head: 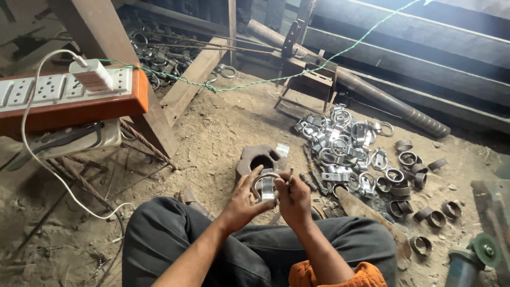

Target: The person sits on the floor and assembles metal hardware components. They use a wrench to tighten a bolt on a metal ring attached to a bracket, then use a hammer to tap the assembly into place on a metal block. The person repeats this process with multiple similar metal parts.

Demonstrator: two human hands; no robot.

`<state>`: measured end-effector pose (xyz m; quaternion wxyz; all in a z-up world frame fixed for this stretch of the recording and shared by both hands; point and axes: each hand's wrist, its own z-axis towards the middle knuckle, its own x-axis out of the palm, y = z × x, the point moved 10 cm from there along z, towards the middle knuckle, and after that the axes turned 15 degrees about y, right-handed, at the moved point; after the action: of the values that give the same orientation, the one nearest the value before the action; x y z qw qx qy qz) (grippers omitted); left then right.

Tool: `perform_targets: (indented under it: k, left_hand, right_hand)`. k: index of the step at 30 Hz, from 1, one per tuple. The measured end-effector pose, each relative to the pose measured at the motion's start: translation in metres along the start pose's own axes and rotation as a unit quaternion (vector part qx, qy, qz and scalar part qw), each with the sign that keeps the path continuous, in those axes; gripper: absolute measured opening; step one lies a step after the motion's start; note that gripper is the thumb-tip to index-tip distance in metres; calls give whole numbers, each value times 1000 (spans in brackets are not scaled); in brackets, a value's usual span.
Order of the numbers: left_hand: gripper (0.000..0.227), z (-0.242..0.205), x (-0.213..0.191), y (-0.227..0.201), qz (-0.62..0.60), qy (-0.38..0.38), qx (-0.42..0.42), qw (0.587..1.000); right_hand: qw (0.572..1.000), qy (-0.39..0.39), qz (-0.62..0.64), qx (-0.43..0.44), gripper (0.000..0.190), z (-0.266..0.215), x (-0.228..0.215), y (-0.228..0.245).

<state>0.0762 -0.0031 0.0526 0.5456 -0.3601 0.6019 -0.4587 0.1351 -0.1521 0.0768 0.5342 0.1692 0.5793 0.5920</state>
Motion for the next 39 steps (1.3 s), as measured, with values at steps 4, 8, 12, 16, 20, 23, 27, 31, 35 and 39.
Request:
perform_targets:
  k: [4,8,12,16,20,23,27,31,35,39]
  left_hand:
    - [120,1,8,0,1,35,-36,999]
    - [121,2,5,-4,105,15,-2,994]
    - [119,2,6,-8,163,5,54,985]
    - [108,-2,4,-17,226,-37,101,968]
    - [87,3,10,-13,265,-1,80,961]
    - [86,0,7,-24,271,-27,129,953]
    - [85,8,12,-15,278,-6,34,960]
    - [84,9,9,-17,211,40,-61,975]
    - [82,7,4,-26,211,32,-99,972]
    - [70,9,2,-7,91,12,-148,985]
  right_hand:
    - [995,-14,98,8,21,-1,-1,-24]
    - [980,10,196,32,29,0,4,-41]
    - [931,15,356,74,27,2,11,-45]
    - [904,6,403,140,28,0,11,-48]
    - [894,26,426,139,30,1,14,-50]
    - [892,16,422,159,27,-2,17,-58]
    - [923,-5,358,140,28,-1,8,-62]
    - [945,-22,309,107,32,0,2,-61]
    - [983,-43,166,70,31,0,-9,-46]
    - [999,7,-36,-39,28,2,-3,-12]
